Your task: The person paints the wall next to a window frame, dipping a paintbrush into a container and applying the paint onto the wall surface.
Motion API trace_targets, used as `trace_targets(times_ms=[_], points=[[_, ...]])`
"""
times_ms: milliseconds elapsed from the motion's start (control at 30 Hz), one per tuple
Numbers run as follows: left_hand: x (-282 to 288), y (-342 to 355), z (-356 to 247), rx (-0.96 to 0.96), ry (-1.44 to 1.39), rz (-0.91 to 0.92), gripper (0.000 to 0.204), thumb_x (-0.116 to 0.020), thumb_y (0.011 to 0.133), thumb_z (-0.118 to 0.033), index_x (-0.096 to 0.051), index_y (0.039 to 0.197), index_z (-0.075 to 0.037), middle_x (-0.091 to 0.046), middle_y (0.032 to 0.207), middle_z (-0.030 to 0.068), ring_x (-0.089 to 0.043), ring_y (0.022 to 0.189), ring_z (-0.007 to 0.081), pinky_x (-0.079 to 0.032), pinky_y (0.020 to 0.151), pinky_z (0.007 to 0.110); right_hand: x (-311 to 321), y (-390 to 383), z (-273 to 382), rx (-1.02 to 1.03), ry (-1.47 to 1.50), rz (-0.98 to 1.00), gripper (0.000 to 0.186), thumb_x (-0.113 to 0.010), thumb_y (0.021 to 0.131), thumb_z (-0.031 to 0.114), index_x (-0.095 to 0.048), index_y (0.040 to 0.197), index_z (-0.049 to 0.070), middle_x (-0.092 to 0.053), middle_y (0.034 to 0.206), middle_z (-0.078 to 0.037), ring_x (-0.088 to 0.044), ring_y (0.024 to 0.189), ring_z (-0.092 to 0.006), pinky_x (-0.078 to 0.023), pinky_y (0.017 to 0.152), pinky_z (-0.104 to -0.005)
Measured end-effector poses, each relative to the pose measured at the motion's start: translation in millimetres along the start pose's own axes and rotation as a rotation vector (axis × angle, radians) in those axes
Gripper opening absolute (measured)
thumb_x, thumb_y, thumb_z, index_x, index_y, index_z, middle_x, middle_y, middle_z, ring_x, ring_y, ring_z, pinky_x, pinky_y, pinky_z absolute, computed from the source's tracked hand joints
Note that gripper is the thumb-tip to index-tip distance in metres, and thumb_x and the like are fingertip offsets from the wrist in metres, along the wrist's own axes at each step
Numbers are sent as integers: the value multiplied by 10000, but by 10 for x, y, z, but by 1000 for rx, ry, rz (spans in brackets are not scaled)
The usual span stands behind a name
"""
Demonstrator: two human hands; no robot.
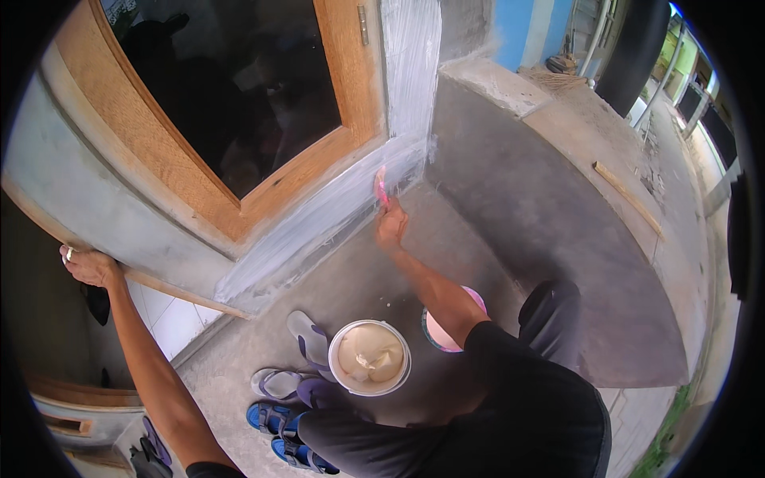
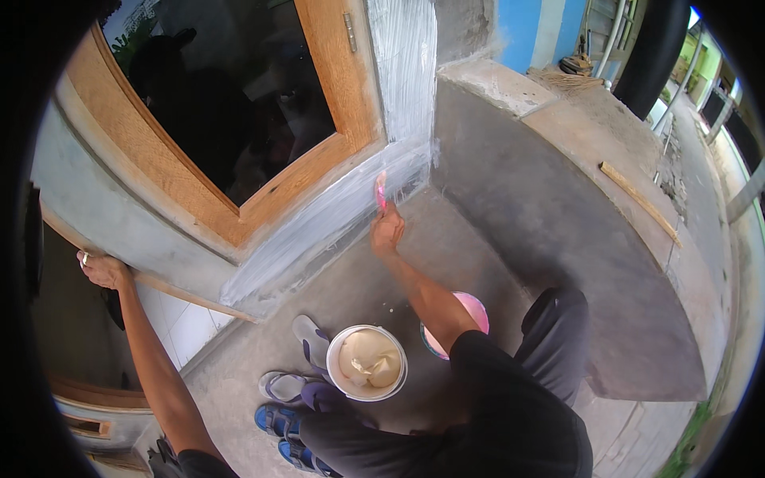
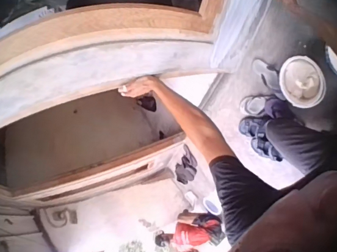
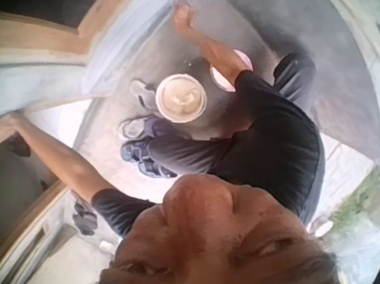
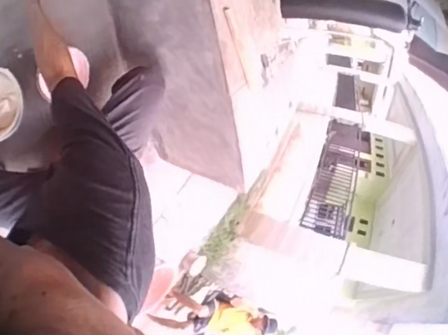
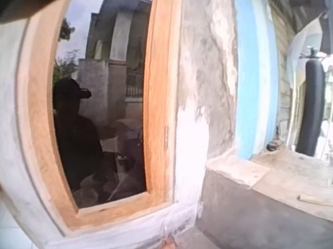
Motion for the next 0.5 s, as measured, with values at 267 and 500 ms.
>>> trace_targets(times_ms=[267, 500], points=[[12, -259, -134, 196, -30, 42, 728, -367, 924, -581, -629, 1182, 48, -635, 1177, 242, -565, 1104, 408, -385, 975, 480, 19, -1401, 1171, 182, 262, 597, 167, -590, 836, -15, -617, 1000, 4, -610, 732, -260, -636, 736, -444, -485, 644, -478], [-201, -28, 118, 186, -67, 73, 777, -385, 932, -616, -566, 1233, 78, -537, 1260, 323, -525, 1168, 429, -388, 1010, 489, 1716, -467, 1517, 361, -92, 800, 188, -630, 808, 75, -672, 964, -21, -628, 703, -243, -643, 638, -371, -490, 623, -425]])
Point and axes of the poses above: each hand's wrist, its own y-axis towards the middle knuckle, its own x-axis out of the back of the hand, z = x × y, the point moved 9 cm from there along y, towards the middle knuckle
